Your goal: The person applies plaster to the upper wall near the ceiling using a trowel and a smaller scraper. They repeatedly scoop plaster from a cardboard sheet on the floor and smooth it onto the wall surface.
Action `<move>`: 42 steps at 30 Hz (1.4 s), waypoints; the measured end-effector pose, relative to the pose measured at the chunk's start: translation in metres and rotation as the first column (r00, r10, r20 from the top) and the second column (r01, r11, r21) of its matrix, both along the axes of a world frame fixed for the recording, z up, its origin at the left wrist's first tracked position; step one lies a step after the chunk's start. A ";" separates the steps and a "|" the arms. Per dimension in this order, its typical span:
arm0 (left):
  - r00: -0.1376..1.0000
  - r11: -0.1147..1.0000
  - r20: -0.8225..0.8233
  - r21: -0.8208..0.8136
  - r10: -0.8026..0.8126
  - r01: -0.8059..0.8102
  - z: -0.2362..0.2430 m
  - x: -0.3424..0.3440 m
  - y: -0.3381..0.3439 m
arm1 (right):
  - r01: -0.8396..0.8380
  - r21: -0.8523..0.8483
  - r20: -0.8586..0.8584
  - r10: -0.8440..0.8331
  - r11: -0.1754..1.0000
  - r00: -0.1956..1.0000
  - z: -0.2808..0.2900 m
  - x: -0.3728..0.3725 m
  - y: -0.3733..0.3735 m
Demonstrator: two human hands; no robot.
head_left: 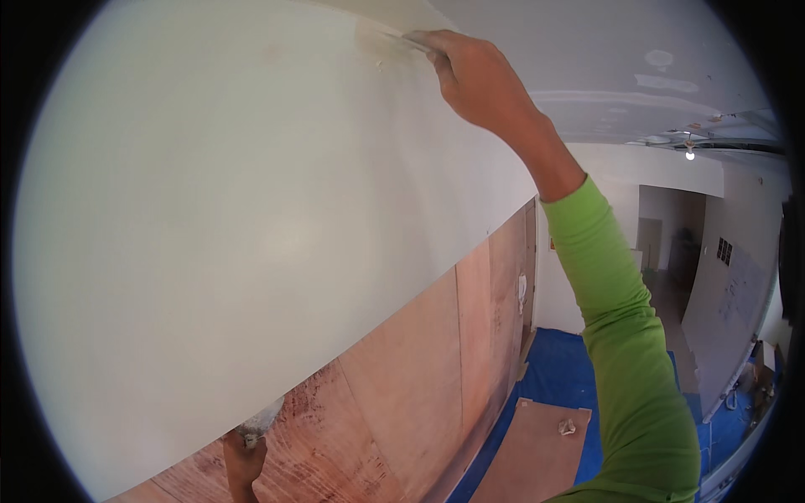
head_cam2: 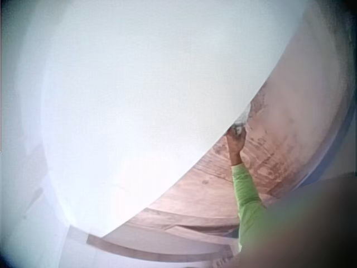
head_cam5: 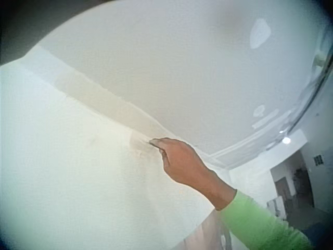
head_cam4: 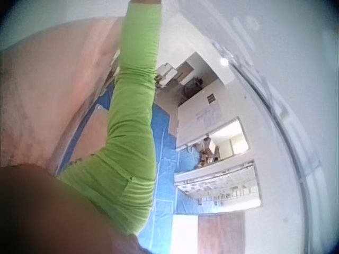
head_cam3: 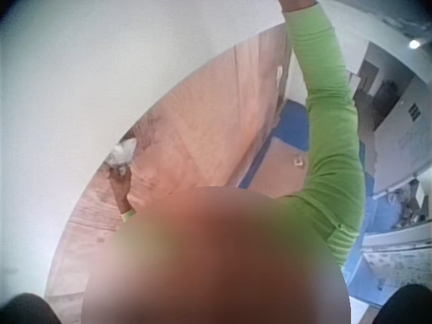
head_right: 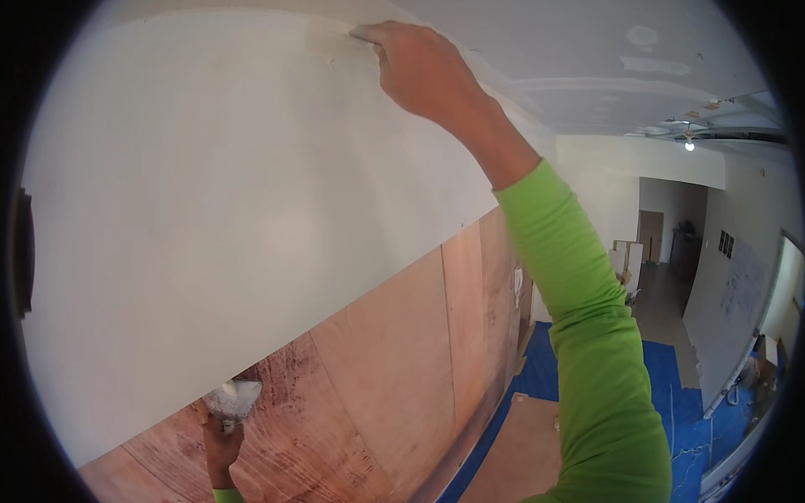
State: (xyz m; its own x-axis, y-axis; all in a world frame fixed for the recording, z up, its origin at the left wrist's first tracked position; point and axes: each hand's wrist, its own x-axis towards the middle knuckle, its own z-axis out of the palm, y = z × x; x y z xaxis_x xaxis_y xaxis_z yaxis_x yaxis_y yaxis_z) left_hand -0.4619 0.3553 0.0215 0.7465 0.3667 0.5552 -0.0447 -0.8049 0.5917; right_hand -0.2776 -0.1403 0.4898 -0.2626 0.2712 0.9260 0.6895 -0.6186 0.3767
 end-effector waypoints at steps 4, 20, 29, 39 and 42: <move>0.999 0.998 0.048 -0.059 -0.003 0.005 -0.011 0.002 0.010 | 0.027 0.039 -0.014 -0.026 0.999 1.000 0.020 0.006 0.005; 1.000 0.995 0.005 -0.098 -0.015 0.016 0.005 -0.004 -0.005 | 0.005 0.039 -0.021 -0.004 0.999 1.000 0.003 0.027 0.021; 0.998 0.999 0.046 -0.032 -0.031 0.033 -0.001 -0.002 0.002 | 0.003 -0.048 -0.034 -0.004 0.999 0.999 -0.010 -0.008 -0.008; 0.990 0.999 0.134 0.030 -0.044 0.040 -0.001 -0.004 0.002 | 0.047 -0.050 -0.042 -0.049 0.998 0.998 0.026 -0.046 0.030; 0.997 1.000 0.074 0.003 -0.016 0.016 0.001 -0.005 0.000 | 0.064 -0.040 -0.061 -0.066 0.997 0.996 0.025 -0.051 0.036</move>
State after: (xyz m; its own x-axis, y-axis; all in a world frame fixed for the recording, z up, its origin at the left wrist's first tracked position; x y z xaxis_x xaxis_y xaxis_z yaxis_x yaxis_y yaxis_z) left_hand -0.4667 0.3554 0.0224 0.7092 0.3538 0.6098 -0.1012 -0.8050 0.5846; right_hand -0.3284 -0.1044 0.5146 -0.1859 0.3208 0.9287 0.6710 -0.6490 0.3585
